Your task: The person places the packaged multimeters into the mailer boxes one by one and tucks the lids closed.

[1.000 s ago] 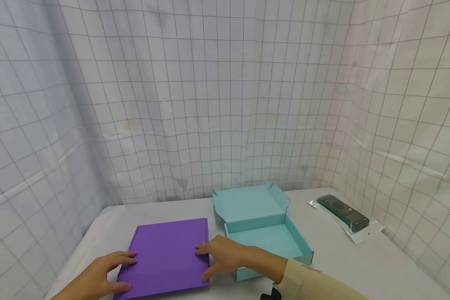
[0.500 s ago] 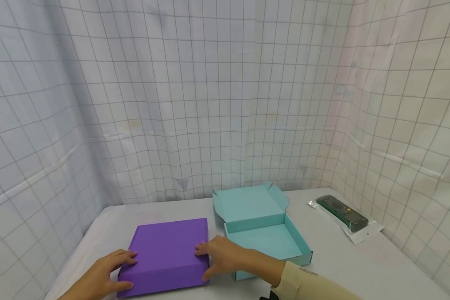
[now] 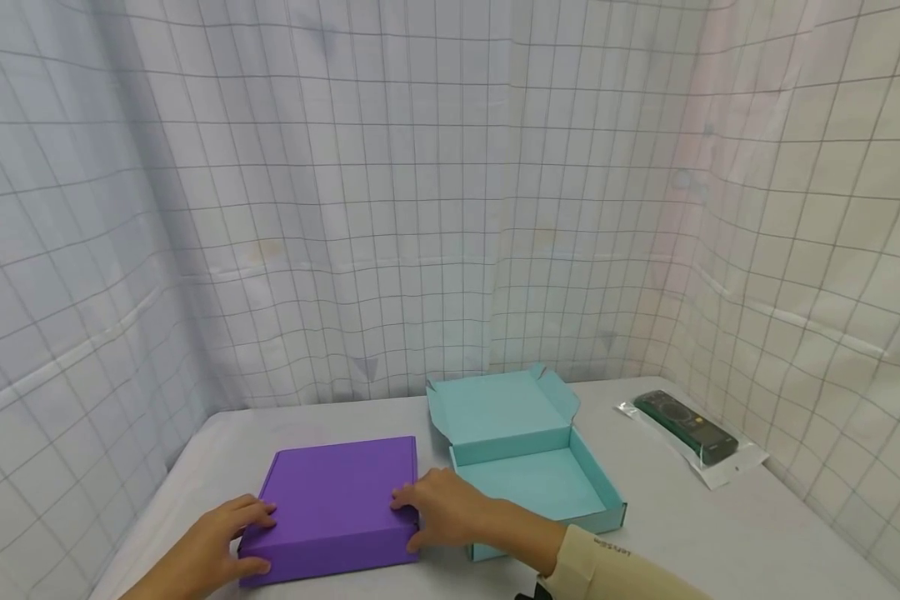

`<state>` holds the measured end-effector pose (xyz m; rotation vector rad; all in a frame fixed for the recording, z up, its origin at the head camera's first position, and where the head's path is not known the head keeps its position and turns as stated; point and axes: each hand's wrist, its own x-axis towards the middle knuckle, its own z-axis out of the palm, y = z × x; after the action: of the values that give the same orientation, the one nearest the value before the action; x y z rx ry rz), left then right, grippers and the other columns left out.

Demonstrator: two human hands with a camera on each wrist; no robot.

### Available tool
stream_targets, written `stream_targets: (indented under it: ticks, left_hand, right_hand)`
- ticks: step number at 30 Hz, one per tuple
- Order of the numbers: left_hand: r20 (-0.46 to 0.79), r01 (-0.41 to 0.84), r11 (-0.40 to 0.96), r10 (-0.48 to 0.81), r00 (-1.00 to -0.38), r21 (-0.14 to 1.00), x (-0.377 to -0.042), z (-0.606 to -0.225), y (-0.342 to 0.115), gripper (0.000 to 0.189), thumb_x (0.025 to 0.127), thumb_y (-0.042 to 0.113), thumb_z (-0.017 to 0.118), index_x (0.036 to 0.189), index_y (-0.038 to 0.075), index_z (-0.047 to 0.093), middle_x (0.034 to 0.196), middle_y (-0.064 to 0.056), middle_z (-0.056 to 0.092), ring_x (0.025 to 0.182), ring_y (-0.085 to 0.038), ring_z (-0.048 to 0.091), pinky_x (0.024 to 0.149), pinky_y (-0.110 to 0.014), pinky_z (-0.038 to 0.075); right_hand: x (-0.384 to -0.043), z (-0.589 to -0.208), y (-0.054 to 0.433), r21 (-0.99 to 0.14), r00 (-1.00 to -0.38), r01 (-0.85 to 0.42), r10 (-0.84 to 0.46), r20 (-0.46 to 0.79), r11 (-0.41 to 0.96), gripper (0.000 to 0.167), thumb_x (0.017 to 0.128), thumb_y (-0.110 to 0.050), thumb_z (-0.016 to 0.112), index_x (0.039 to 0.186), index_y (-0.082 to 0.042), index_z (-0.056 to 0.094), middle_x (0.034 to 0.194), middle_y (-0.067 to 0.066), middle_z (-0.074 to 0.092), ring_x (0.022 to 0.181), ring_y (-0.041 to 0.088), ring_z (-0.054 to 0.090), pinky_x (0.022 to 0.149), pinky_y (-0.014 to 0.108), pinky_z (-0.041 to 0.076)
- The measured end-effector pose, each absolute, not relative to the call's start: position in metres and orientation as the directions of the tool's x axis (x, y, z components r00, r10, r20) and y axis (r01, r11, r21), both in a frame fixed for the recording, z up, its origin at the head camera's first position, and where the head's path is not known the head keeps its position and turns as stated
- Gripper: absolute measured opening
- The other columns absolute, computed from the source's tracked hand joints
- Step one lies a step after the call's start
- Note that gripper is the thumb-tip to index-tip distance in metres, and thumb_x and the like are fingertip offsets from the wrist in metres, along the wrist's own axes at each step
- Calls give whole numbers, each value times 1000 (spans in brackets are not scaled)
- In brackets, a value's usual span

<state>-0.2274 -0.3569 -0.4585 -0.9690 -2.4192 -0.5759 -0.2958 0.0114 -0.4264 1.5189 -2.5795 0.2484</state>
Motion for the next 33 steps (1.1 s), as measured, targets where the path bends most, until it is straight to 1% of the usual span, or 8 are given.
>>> stream_targets:
  ticks: [4, 7, 11, 13, 16, 18, 24, 33]
  left_hand:
    - [519, 664, 721, 498, -695, 198, -224, -456, -354, 44, 67, 26, 96, 102, 12, 73, 107, -6, 68, 93, -6, 59, 79, -12, 47]
    - [514, 625, 765, 476, -713, 159, -222, -455, -352, 45, 66, 28, 96, 102, 13, 74, 106, -3, 67, 94, -7, 60, 79, -16, 50]
    - [551, 609, 788, 470, -690, 91, -221, -456, -347, 45, 62, 26, 97, 100, 16, 74, 105, 0, 67, 95, -13, 64, 83, -17, 51]
    - [558, 607, 793, 478, -679, 60, -221, -456, -346, 46, 62, 26, 97, 100, 17, 73, 106, -1, 67, 95, -17, 65, 83, -23, 54]
    - [563, 611, 791, 501, -658, 10, -220, -456, -344, 46, 62, 25, 97, 100, 16, 72, 105, -1, 66, 94, -22, 66, 77, -36, 58]
    - [563, 617, 786, 517, -645, -14, -219, -456, -344, 47, 62, 25, 97, 99, 17, 71, 104, 1, 64, 92, -20, 65, 73, -39, 59]
    - [565, 640, 767, 547, -617, -43, -219, -454, -344, 46, 61, 21, 96, 97, 18, 67, 103, 5, 61, 89, -14, 62, 68, -36, 58]
    - [538, 642, 766, 537, -650, 11, -220, -449, -342, 46, 62, 20, 97, 95, 21, 65, 101, 12, 56, 87, -11, 60, 69, -37, 57]
  right_hand:
    - [-297, -427, 11, -53, -466, -883, -857, 219, 466, 56, 76, -37, 95, 123, -15, 77, 123, -8, 71, 103, 3, 67, 87, 16, 51]
    - [-298, -428, 10, -49, -462, -884, -857, 227, 464, 54, 76, -36, 94, 123, -15, 77, 120, -9, 72, 101, 1, 67, 84, 14, 50]
    - [-298, -430, 10, -51, -457, -887, -856, 240, 459, 50, 77, -34, 94, 121, -16, 78, 117, -9, 73, 96, -1, 67, 81, 12, 50]
    - [-298, -430, 10, -47, -449, -891, -858, 251, 452, 45, 78, -32, 94, 118, -17, 79, 112, -11, 74, 89, -4, 65, 76, 10, 49]
    - [-298, -432, 10, -18, -423, -900, -864, 274, 436, 37, 78, -29, 93, 111, -18, 80, 100, -14, 73, 75, -9, 57, 66, 9, 44]
    - [-298, -434, 9, -4, -408, -905, -866, 288, 425, 34, 79, -27, 92, 109, -18, 80, 96, -14, 73, 71, -9, 54, 64, 9, 42]
    - [-297, -439, 9, 2, -400, -907, -862, 310, 422, 38, 80, -26, 90, 115, -16, 79, 108, -11, 74, 83, -4, 65, 70, 12, 49]
    - [-299, -436, 9, -55, -433, -898, -856, 281, 436, 40, 80, -24, 92, 117, -15, 80, 113, -7, 74, 91, 0, 68, 75, 11, 51]
